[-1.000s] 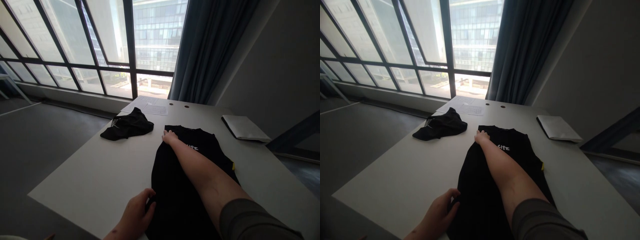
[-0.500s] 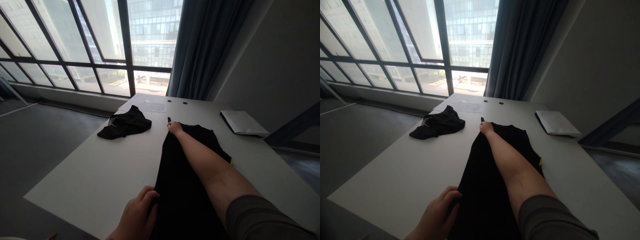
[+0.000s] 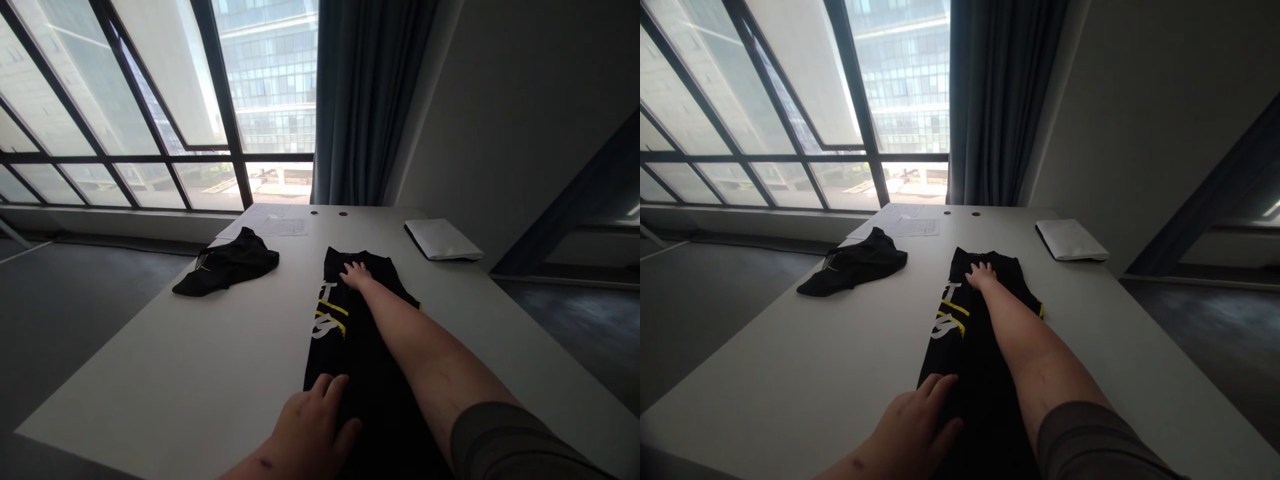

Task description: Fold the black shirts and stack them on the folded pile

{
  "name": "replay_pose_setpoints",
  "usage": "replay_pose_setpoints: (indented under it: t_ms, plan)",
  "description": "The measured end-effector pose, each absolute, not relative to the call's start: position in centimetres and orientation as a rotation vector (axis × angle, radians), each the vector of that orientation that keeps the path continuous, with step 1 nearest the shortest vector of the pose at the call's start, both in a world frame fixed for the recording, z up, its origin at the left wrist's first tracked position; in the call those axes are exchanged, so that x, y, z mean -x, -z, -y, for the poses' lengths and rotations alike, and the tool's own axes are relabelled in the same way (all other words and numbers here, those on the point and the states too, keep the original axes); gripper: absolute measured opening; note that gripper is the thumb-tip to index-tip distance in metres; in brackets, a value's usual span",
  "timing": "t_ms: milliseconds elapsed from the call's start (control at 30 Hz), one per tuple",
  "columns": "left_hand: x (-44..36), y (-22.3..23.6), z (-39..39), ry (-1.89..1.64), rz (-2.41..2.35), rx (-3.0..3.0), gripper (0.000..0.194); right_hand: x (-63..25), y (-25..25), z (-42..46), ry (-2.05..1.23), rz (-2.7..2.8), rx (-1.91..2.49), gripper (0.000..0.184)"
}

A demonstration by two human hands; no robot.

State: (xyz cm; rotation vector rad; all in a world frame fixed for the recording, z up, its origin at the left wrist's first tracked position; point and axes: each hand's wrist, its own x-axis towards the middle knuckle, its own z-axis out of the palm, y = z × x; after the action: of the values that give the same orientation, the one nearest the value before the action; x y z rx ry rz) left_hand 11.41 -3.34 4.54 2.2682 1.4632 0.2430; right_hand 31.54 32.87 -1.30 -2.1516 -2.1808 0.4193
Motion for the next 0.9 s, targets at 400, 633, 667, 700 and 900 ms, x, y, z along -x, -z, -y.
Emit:
replay_pose_setpoints:
  t_ms: [400,633,667,700,900]
  plan:
    - [-12.1,0.4,2.4,-0.171,-1.225,-2.553,0.071,-32.8,2.3,-32.5,-0.308,2.093,2.064,0.063]
    - [-19.4,-3.3,-0.1,-0.093,-0.624,-2.721,0.037,-44.9,1.2,-33.7,-0.171,1.755,2.041,0.042]
    - [-20.8,-3.4,-0.4,-0.059,-0.502,-2.760,0.037,-46.4,1.4,-33.5,-0.191,1.771,2.022,0.043]
    - [-22.0,-3.5,-0.6,-0.030,-0.421,-2.796,0.037,-47.7,1.7,-33.1,-0.205,1.799,2.002,0.043]
    - [-27.0,-2.5,-0.4,0.032,-0.197,-2.928,0.042,-50.2,4.2,-31.2,-0.213,1.887,1.970,0.042]
